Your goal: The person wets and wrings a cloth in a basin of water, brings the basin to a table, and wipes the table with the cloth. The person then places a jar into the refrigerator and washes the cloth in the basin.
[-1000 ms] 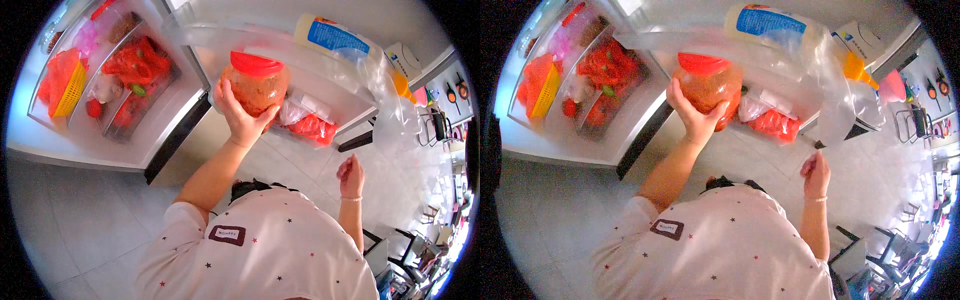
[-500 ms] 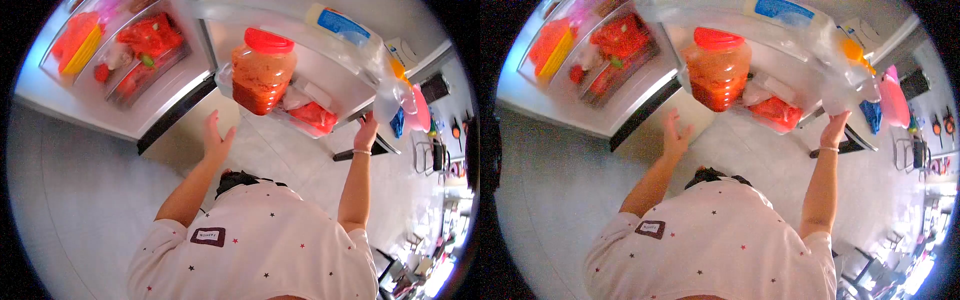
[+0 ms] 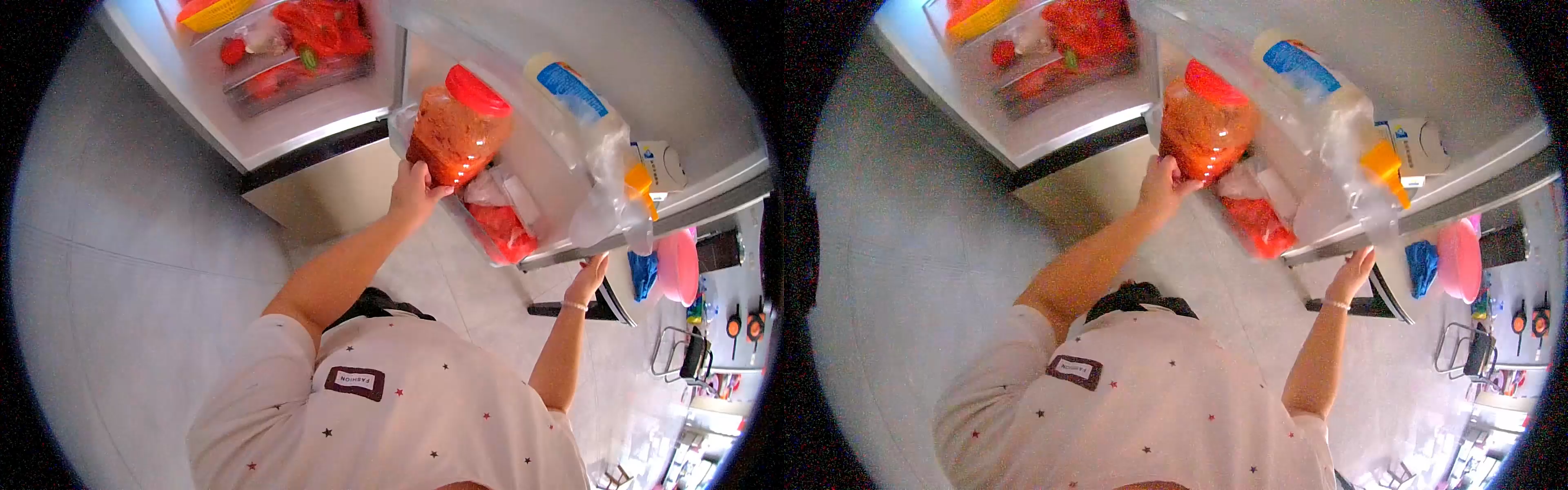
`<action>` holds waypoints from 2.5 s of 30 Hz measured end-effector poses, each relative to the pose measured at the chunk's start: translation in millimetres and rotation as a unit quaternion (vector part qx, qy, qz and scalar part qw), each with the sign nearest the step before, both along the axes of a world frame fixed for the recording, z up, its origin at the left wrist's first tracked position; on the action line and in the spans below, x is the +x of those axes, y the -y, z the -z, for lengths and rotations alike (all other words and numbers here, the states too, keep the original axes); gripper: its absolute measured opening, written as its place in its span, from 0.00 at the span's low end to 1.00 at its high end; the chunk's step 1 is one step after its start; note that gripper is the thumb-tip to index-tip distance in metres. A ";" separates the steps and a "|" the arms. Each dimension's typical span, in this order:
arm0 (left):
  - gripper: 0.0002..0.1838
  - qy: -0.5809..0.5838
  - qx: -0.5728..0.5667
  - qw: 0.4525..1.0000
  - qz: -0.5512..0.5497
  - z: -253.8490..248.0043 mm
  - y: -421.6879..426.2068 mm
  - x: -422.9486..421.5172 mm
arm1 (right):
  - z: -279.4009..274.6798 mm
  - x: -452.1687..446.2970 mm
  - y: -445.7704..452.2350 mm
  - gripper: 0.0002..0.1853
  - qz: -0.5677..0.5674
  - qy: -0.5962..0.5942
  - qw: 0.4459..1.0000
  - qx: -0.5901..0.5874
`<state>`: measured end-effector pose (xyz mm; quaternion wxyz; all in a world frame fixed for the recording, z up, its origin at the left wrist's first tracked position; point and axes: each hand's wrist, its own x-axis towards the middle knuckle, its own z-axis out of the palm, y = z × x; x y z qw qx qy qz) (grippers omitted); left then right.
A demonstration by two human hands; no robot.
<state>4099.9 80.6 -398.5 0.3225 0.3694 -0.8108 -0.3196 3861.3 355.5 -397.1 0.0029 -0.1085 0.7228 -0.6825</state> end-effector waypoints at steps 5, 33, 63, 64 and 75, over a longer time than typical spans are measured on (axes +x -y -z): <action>0.19 -0.024 0.040 0.998 0.033 -7.9 -1.2 20.7 | -15.7 37.1 -27.9 0.21 0.009 -0.062 0.997 0.043; 0.04 -0.331 -0.049 0.942 0.026 -145.0 -122.8 -106.1 | -73.4 -37.5 71.6 0.46 -0.677 0.202 0.676 -0.209; 0.06 -0.012 -0.275 0.870 -0.409 -51.2 63.6 -121.0 | -43.1 -209.6 -66.4 0.42 -0.445 0.190 0.872 -0.074; 0.06 -0.020 -0.265 0.876 -0.402 -48.8 75.4 -119.0 | -34.8 -210.9 -65.1 0.42 -0.432 0.202 0.876 -0.076; 0.08 -0.048 -0.236 0.925 -0.295 -30.1 180.8 -95.6 | -14.4 -156.5 -5.0 0.33 -0.421 0.205 0.881 -0.063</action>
